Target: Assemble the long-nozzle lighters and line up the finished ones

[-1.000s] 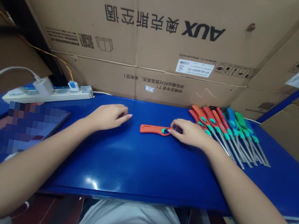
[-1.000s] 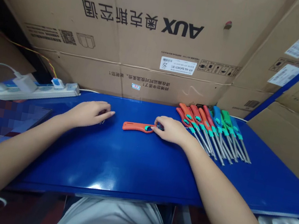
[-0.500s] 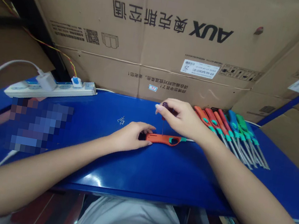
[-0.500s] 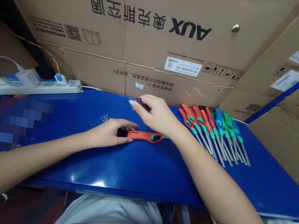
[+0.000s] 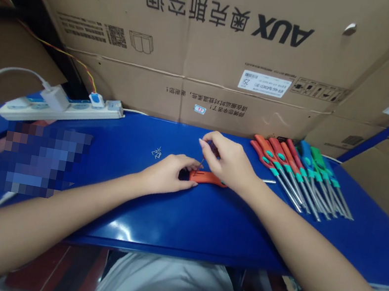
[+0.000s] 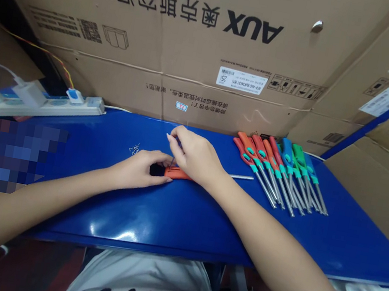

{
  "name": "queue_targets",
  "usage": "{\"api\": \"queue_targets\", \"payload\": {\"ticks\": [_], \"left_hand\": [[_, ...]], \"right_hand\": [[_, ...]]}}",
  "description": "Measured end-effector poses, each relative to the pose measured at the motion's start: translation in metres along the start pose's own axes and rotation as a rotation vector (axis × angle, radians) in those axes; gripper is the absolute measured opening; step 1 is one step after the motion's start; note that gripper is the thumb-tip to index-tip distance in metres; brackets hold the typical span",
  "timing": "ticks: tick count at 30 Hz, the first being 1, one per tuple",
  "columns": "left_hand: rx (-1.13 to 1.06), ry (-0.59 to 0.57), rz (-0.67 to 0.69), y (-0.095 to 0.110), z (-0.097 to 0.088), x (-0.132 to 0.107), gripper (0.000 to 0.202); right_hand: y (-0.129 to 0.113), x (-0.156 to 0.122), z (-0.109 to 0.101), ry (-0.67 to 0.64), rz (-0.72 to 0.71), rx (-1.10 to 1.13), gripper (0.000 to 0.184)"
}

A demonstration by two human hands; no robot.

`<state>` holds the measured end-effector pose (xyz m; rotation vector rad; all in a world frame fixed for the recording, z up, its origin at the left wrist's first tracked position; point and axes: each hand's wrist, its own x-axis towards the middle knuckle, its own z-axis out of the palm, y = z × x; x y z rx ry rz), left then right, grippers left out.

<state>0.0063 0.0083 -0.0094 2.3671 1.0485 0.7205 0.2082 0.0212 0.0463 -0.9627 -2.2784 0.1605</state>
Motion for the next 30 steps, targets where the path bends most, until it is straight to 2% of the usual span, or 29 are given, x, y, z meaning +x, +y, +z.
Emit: {"api": "queue_targets", "payload": {"ticks": [8, 13, 22, 26, 30], "left_hand": [[0.033, 0.001, 0.013, 0.002, 0.001, 0.001, 0.023], [0.001, 0.014, 0.027, 0.002, 0.001, 0.0, 0.023], [-0.008, 0.011, -0.018, 0.001, 0.003, 0.0, 0.02], [0.01, 0.008, 0.002, 0.001, 0.002, -0.001, 0.021], [0.015, 0.009, 0.05, 0.001, 0.001, -0.001, 0.025]], "right_hand": [[-0.004, 0.003, 0.0, -0.032, -0.062, -0.041, 0.024], [-0.01, 0.011, -0.002, -0.139, -0.089, -0.123, 0.025], [-0.041, 0.036, -0.011, -0.369, -0.068, -0.358, 0.029], [-0.041, 0.034, -0.012, -0.365, -0.053, -0.369, 0.029], [-0.035, 0.027, -0.01, -0.336, -0.098, -0.368, 0.029]]}}
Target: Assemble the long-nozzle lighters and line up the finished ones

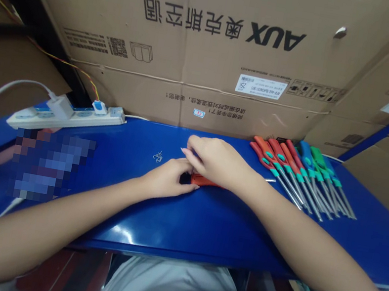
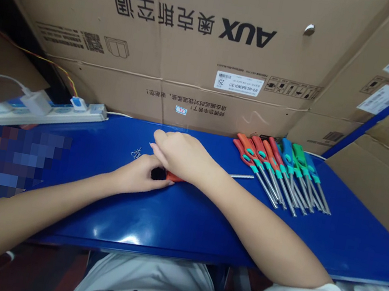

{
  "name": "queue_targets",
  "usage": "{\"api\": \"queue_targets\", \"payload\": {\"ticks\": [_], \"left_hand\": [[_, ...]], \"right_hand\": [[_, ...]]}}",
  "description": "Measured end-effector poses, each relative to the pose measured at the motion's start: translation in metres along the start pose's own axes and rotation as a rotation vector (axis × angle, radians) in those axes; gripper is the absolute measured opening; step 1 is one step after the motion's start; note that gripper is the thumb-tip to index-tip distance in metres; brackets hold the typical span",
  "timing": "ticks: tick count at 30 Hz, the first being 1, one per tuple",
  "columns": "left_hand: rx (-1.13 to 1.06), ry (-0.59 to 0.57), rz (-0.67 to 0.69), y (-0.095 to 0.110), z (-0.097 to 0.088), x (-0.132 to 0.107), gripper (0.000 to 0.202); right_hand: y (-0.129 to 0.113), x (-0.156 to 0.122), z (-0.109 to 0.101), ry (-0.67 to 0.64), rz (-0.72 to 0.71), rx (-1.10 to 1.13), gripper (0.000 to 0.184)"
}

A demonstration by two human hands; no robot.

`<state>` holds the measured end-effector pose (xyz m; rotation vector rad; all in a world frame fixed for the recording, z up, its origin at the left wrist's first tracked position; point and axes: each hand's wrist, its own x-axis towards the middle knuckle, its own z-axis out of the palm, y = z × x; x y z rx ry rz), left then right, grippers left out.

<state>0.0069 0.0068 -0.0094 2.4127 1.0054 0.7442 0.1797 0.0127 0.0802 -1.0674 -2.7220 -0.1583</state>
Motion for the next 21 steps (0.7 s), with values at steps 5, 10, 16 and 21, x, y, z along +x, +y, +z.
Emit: {"api": "queue_targets", "payload": {"ticks": [5, 10, 16, 21], "left_hand": [[0.036, -0.002, -0.001, -0.0009, -0.001, -0.0001, 0.02], [0.051, -0.006, 0.014, -0.0037, -0.0011, -0.0015, 0.015], [0.052, -0.014, 0.054, -0.0028, -0.0029, -0.0007, 0.018], [0.043, -0.025, 0.075, -0.0009, -0.0042, 0.0002, 0.017]], "right_hand": [[0.0048, -0.0033, -0.0006, 0.024, 0.016, -0.023, 0.029], [0.0062, -0.004, -0.0027, 0.03, 0.038, -0.01, 0.03], [0.0051, -0.0028, -0.005, 0.001, 0.102, -0.024, 0.03], [0.0092, -0.0012, -0.0032, 0.036, 0.201, -0.024, 0.029]]}}
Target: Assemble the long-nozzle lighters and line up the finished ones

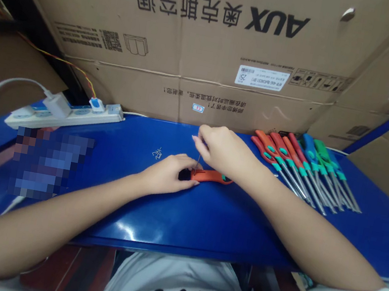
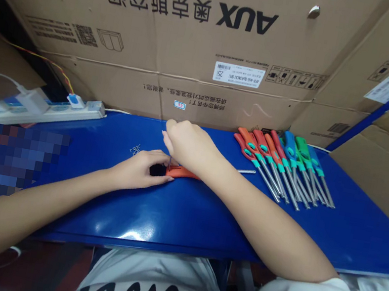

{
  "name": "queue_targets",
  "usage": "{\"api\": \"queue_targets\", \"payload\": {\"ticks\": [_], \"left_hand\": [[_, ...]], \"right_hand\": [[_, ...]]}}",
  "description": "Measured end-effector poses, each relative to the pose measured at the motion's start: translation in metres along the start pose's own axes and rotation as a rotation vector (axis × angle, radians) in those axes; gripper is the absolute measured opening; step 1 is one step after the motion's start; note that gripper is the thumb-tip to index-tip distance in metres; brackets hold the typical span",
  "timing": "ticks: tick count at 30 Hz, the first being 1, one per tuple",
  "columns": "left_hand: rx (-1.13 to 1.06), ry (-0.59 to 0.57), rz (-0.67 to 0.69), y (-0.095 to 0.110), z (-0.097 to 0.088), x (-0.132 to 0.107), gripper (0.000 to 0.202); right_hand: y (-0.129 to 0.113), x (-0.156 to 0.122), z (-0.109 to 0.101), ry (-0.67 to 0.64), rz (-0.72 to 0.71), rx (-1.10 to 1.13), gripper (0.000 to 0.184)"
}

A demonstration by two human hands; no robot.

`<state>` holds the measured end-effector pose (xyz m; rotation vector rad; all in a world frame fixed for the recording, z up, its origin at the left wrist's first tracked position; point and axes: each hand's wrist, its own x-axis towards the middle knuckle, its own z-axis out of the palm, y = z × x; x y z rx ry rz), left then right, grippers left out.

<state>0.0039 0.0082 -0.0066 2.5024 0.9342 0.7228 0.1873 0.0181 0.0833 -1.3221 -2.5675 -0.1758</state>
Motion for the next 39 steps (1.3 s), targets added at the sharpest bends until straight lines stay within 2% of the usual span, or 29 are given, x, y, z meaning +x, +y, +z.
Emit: {"api": "queue_targets", "payload": {"ticks": [13, 21, 26, 29, 32, 34, 36, 39], "left_hand": [[0.002, -0.003, 0.006, 0.0, 0.0, -0.001, 0.023], [0.004, 0.021, 0.012, -0.001, 0.002, 0.0, 0.024], [-0.128, 0.098, 0.003, -0.003, 0.004, 0.001, 0.017], [-0.154, 0.12, -0.003, -0.005, 0.006, 0.001, 0.014], [-0.154, 0.108, -0.005, -0.006, 0.006, -0.001, 0.013], [-0.138, 0.089, 0.003, -0.006, 0.006, -0.001, 0.014], [-0.116, 0.061, 0.013, -0.005, 0.006, -0.001, 0.018], [-0.087, 0.037, 0.022, -0.004, 0.005, -0.001, 0.027]], "right_hand": [[0.006, 0.002, 0.001, -0.026, 0.07, -0.078, 0.032], [-0.014, -0.005, -0.001, -0.016, 0.025, -0.152, 0.043], [-0.014, -0.005, 0.002, -0.034, -0.086, -0.044, 0.032], [-0.006, -0.006, 0.003, -0.048, -0.215, 0.056, 0.025], [-0.002, -0.009, -0.001, -0.073, -0.361, 0.116, 0.032], [-0.003, -0.01, -0.005, -0.086, -0.339, 0.098, 0.034], [-0.006, -0.01, -0.009, -0.094, -0.259, 0.027, 0.03], [-0.006, -0.009, -0.013, -0.111, -0.232, -0.022, 0.038]]}}
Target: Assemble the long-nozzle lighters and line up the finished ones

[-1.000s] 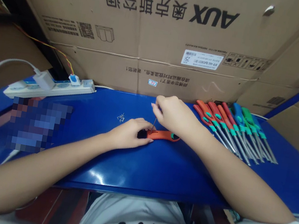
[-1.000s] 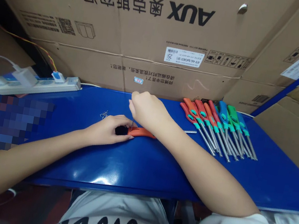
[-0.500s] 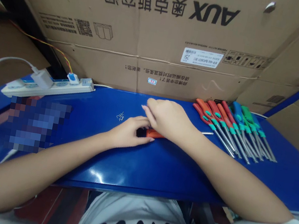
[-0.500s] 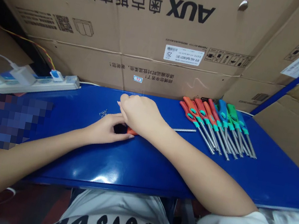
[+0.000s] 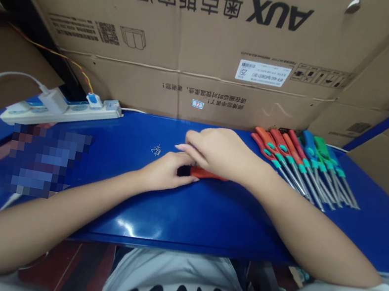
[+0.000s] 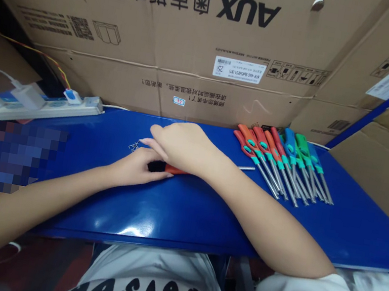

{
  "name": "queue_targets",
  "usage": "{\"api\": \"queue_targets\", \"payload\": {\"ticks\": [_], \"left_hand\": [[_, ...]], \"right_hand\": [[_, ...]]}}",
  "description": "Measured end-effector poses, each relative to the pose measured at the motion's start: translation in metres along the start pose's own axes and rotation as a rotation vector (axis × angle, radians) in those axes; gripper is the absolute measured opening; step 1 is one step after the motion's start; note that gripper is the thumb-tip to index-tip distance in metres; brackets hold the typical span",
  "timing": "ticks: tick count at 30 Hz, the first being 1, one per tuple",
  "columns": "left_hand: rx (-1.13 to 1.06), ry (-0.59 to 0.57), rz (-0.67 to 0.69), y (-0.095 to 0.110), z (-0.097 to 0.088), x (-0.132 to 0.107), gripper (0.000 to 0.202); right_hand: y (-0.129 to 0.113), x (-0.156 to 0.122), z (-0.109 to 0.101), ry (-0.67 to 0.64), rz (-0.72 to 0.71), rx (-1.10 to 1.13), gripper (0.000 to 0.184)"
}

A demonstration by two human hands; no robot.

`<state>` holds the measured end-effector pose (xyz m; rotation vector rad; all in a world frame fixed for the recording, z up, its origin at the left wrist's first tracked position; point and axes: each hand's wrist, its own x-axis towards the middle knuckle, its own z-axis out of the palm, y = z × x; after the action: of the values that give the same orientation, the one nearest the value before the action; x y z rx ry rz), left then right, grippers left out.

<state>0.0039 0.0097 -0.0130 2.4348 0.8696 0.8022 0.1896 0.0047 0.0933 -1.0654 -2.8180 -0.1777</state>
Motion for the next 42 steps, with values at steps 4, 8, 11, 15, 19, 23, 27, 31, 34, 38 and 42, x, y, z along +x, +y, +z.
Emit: {"api": "queue_targets", "payload": {"ticks": [4, 8, 11, 15, 19, 23, 27, 31, 34, 38, 42], "left_hand": [[0.036, -0.007, -0.005, 0.0, -0.001, 0.0, 0.025], [0.051, -0.023, 0.029, 0.001, -0.002, 0.0, 0.029], [0.049, -0.034, 0.042, 0.002, -0.002, 0.0, 0.031], [0.064, -0.033, 0.031, 0.002, -0.003, 0.0, 0.027], [0.064, -0.059, 0.023, 0.001, -0.004, 0.0, 0.029], [0.076, -0.057, 0.018, 0.0, -0.004, 0.0, 0.031], [0.085, -0.048, 0.027, -0.001, -0.003, 0.0, 0.031], [0.056, -0.048, 0.04, -0.001, -0.003, 0.0, 0.028], [0.066, -0.037, 0.017, 0.0, -0.004, 0.0, 0.025], [0.05, -0.037, 0.002, -0.001, -0.003, 0.0, 0.021], [0.049, -0.032, 0.001, -0.001, -0.004, 0.0, 0.019]], "right_hand": [[0.005, -0.003, -0.002, 0.0, -0.082, 0.183, 0.031], [0.005, -0.004, -0.003, 0.003, 0.04, 0.053, 0.03], [0.007, -0.003, -0.003, -0.018, 0.009, 0.044, 0.036], [0.01, -0.005, -0.005, -0.06, -0.095, 0.224, 0.023], [0.009, -0.004, -0.007, -0.035, 0.027, 0.063, 0.032], [0.011, -0.002, -0.003, -0.017, -0.058, 0.117, 0.029], [0.012, -0.002, -0.001, 0.011, -0.064, 0.194, 0.029], [0.013, -0.002, -0.001, -0.011, -0.055, 0.142, 0.033], [0.014, -0.002, -0.003, -0.027, -0.101, 0.248, 0.025], [0.013, -0.004, -0.007, -0.039, -0.001, 0.141, 0.029], [0.013, -0.005, -0.006, -0.039, -0.052, 0.152, 0.028]]}}
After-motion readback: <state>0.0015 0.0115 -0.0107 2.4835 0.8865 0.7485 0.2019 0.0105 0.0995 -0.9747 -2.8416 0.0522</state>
